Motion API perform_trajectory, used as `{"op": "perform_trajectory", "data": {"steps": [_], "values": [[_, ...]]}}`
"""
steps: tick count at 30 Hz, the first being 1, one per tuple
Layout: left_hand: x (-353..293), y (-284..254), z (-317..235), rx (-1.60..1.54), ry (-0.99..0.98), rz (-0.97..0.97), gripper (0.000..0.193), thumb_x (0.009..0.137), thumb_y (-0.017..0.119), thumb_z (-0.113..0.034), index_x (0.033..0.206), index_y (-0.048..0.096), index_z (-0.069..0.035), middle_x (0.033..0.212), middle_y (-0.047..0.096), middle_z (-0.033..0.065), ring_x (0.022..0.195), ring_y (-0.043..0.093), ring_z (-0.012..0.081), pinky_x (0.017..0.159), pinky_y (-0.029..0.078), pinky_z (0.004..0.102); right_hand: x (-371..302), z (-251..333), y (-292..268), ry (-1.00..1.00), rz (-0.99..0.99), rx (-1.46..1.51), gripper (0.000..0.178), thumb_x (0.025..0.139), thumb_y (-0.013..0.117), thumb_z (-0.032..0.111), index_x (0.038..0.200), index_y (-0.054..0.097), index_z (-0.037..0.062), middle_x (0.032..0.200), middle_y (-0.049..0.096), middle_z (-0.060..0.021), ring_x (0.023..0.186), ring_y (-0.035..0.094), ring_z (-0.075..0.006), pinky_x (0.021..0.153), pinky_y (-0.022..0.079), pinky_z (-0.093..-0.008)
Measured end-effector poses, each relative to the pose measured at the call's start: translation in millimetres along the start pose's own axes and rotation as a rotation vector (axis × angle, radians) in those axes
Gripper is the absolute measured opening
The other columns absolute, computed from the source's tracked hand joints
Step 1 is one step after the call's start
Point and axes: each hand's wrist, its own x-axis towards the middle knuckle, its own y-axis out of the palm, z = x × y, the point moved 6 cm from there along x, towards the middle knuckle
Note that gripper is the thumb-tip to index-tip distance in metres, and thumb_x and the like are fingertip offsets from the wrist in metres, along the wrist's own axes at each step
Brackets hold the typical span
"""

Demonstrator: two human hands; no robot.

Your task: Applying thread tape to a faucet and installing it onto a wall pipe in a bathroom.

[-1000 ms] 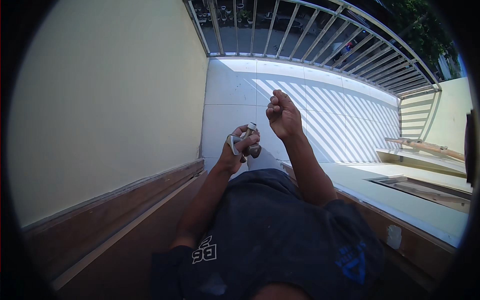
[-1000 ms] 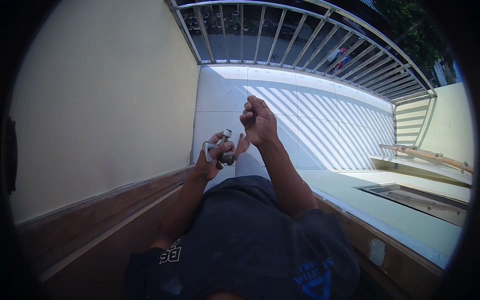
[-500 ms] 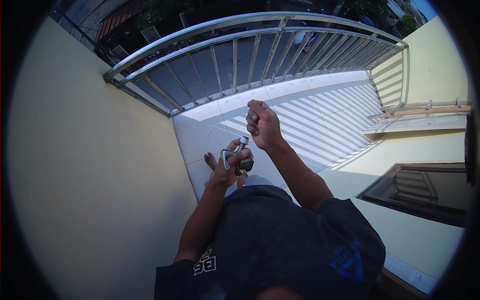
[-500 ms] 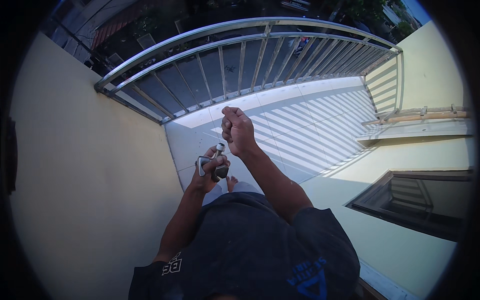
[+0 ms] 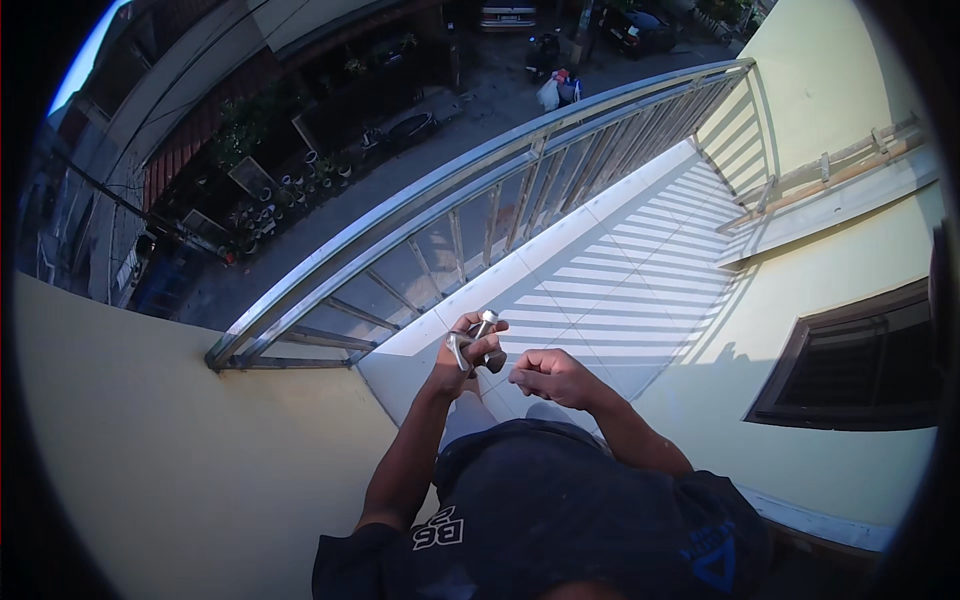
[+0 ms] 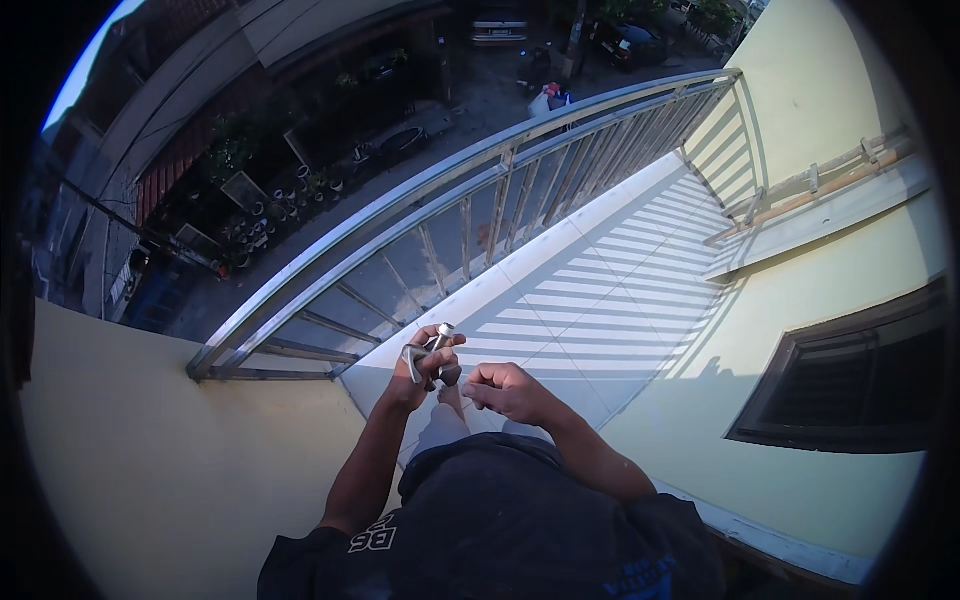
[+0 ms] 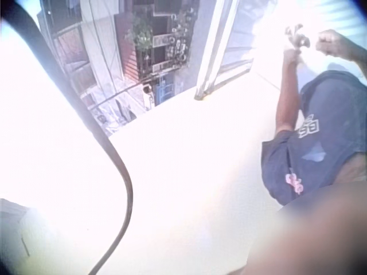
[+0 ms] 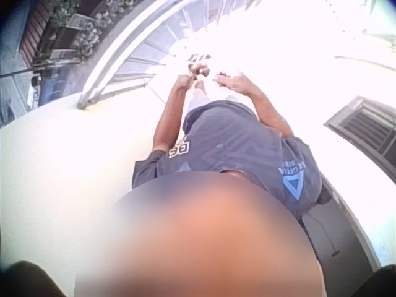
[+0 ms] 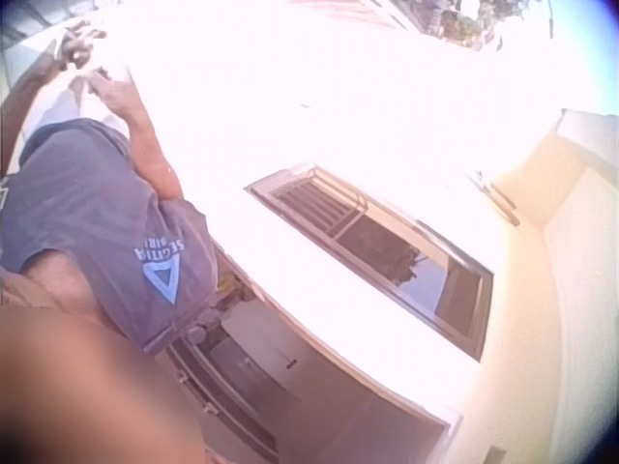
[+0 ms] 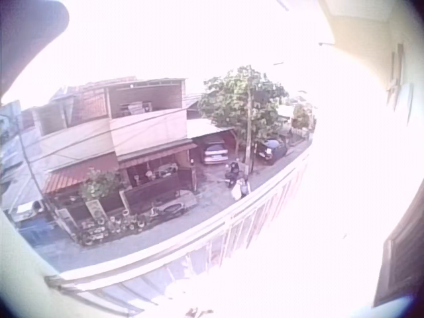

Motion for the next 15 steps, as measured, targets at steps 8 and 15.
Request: {"op": "perform_trajectory", "data": {"steps": [8, 15], "values": [[41, 46, -26, -0.400, -0.290, 0.480, 0.048, 0.088, 0.073, -0.021, 0.127, 0.048, -0.007, 0.109, 0.062, 0.0099, 0.092, 0.064, 0.0185, 0.076, 0.051, 0.0300, 72, 133, -49, -0.598, -0.324, 0.715, 0.012, 0.098, 0.059, 0.018, 0.097, 0.059, 0.0059, 0.070, 0.052, -0.0010, 0.053, 0.040, -0.0075, 0.047, 0.034, -0.0237], [93, 29, -77, -0.197, -0.071, 0.386, 0.041, 0.091, 0.071, -0.015, 0.125, 0.051, -0.006, 0.094, 0.063, 0.0062, 0.086, 0.061, 0.0151, 0.079, 0.047, 0.0267, 97, 125, -120, -0.391, -0.683, -0.007, 0.024, 0.097, 0.065, 0.026, 0.095, 0.063, 0.0022, 0.073, 0.058, -0.0024, 0.060, 0.047, -0.0067, 0.055, 0.038, -0.0225]]}}
